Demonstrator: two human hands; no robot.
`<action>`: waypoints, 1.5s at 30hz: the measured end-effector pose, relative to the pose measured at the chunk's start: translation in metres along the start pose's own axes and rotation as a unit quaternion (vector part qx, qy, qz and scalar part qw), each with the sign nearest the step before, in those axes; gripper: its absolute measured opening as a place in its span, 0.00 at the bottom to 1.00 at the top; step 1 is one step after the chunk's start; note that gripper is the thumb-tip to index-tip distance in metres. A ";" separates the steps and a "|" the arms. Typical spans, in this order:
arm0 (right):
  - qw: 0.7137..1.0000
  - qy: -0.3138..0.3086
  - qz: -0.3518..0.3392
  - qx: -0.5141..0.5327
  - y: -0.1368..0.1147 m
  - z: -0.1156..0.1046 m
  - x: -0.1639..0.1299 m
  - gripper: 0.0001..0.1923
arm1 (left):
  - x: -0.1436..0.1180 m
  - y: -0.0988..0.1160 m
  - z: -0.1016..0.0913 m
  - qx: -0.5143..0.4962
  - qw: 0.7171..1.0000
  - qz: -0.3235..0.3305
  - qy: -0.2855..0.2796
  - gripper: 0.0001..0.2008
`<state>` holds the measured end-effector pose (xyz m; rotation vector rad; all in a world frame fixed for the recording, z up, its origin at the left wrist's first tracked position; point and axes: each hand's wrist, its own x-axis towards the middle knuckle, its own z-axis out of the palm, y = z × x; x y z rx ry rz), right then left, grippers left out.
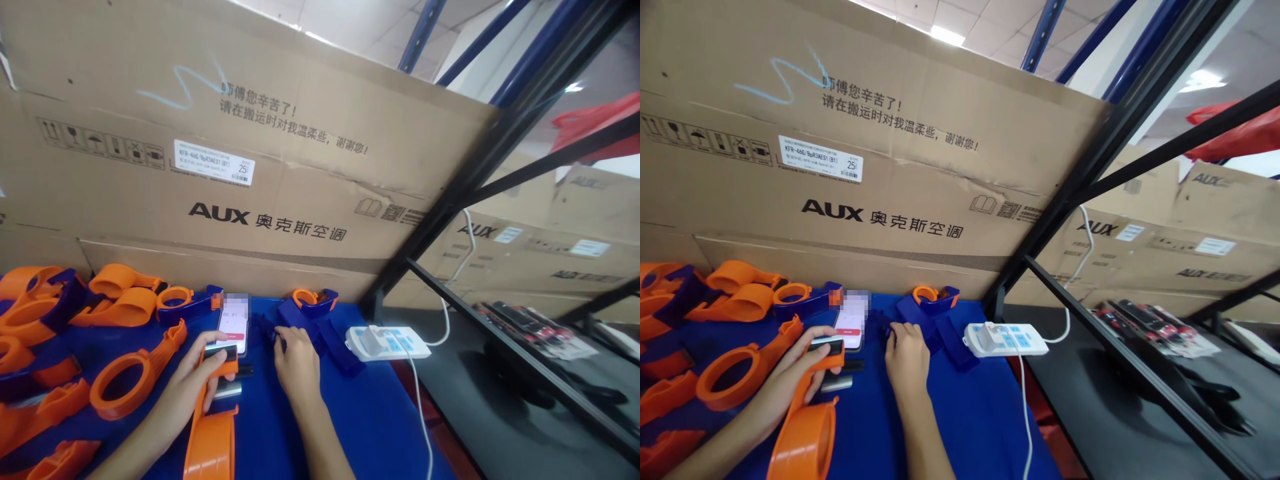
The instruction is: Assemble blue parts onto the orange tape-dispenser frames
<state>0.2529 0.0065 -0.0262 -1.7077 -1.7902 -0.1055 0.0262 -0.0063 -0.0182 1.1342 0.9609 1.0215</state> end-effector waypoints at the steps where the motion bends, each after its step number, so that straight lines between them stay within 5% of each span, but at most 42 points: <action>1: 1.000 -0.001 -0.004 0.001 0.000 0.001 0.000 0.14 | -0.001 0.001 0.000 0.000 1.000 0.000 0.000 0.21; 10: 0.990 0.000 -0.018 0.140 -0.013 -0.013 0.004 0.14 | 0.002 0.005 0.002 0.022 1.000 0.001 -0.006 0.23; 18: 0.921 -0.129 -0.101 0.355 -0.045 -0.020 -0.005 0.16 | 0.002 0.001 0.002 0.026 1.000 0.010 -0.007 0.24; 25: 0.932 -0.088 -0.078 0.343 -0.049 -0.020 -0.004 0.11 | 0.002 0.003 0.002 0.001 1.000 0.015 0.012 0.22; 30: 0.965 -0.017 -0.025 0.259 -0.028 -0.031 0.004 0.11 | 0.003 0.020 -0.004 -0.102 0.991 0.031 0.081 0.22; 37: 0.970 -0.166 -0.100 0.144 -0.019 -0.038 0.006 0.13 | 0.004 0.021 -0.008 -0.155 0.978 0.037 0.133 0.24; 45: 0.975 -0.188 -0.082 0.082 -0.017 -0.032 0.003 0.12 | 0.006 0.018 -0.010 -0.141 0.980 0.040 0.137 0.23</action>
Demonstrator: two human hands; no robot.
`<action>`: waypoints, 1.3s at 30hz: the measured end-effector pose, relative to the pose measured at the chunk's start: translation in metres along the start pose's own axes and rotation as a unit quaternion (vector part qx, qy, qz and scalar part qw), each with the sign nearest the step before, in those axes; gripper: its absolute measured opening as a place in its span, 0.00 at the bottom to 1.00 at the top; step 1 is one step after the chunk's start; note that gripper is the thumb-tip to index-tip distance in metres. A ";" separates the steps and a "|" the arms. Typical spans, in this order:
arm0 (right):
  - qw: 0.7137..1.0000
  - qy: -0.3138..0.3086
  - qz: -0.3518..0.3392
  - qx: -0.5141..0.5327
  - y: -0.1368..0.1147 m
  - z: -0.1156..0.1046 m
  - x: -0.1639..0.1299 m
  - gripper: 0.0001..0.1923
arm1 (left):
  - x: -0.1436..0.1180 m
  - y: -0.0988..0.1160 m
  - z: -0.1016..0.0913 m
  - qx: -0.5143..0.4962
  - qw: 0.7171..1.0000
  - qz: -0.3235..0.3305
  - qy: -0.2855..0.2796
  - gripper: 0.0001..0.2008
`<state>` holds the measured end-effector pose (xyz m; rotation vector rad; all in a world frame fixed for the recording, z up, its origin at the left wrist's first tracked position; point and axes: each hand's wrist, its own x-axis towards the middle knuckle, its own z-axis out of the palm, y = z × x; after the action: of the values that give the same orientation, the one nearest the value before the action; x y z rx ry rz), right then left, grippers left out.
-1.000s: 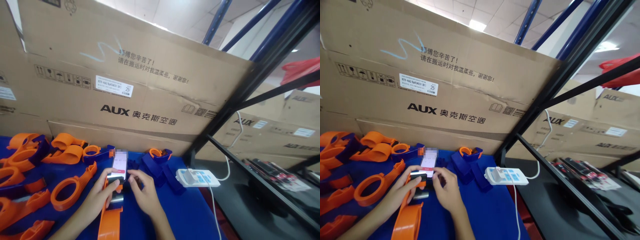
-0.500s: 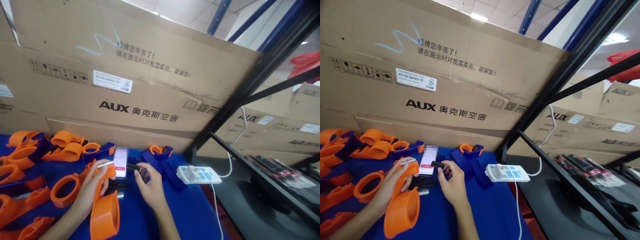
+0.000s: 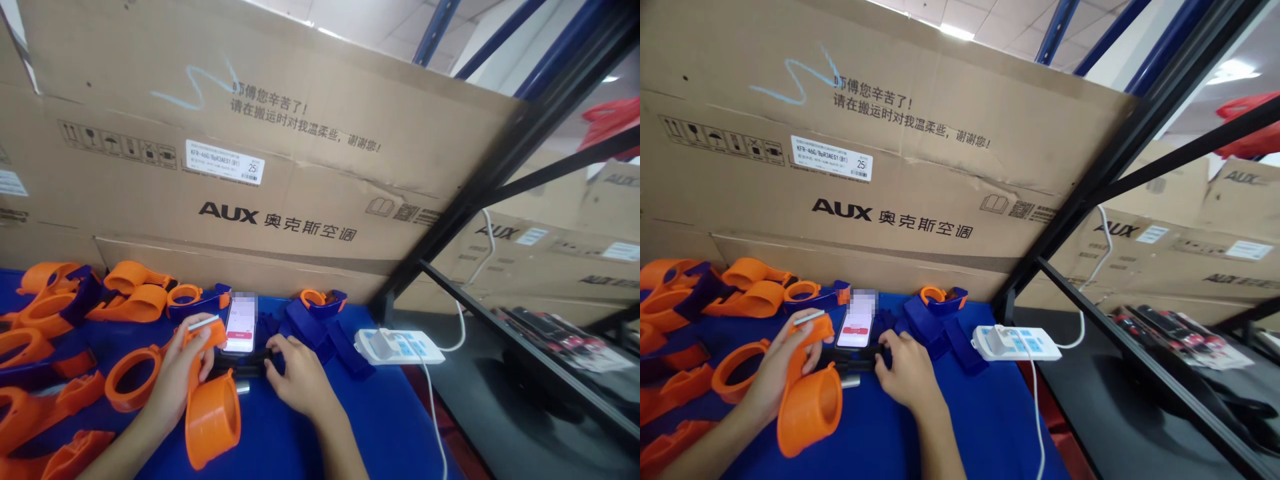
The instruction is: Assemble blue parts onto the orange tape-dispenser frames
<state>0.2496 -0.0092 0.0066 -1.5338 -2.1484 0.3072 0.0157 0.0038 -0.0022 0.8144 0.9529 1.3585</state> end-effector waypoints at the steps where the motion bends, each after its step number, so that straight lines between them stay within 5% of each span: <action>1: 1.000 -0.004 -0.002 -0.004 0.001 0.000 0.000 0.12 | 0.001 -0.001 -0.001 0.003 1.000 0.002 -0.001 0.23; 11: 0.998 0.019 -0.042 0.031 -0.005 0.001 0.004 0.09 | 0.002 -0.007 -0.004 0.073 0.996 0.010 -0.056 0.20; 17: 0.979 0.077 -0.067 0.175 -0.018 -0.002 0.002 0.10 | -0.009 -0.010 0.003 0.157 0.976 0.001 -0.152 0.20; 23: 0.954 0.083 -0.070 0.280 -0.030 0.007 0.001 0.05 | -0.018 -0.008 0.009 0.201 0.960 0.046 -0.190 0.18; 30: 0.960 0.082 -0.046 0.265 -0.035 0.002 0.002 0.05 | -0.011 -0.002 0.004 0.188 0.955 0.020 -0.227 0.10; 36: 0.963 0.122 -0.032 0.240 -0.036 -0.004 0.001 0.07 | -0.005 0.019 -0.008 0.197 0.965 0.070 -0.157 0.11; 39: 0.959 0.185 0.008 0.213 -0.016 -0.007 0.001 0.09 | 0.005 0.038 -0.028 0.082 0.991 0.069 -0.083 0.10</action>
<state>0.2393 -0.0143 0.0202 -1.2441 -1.6496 0.4196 -0.0260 0.0099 0.0201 1.1191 0.8983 1.3185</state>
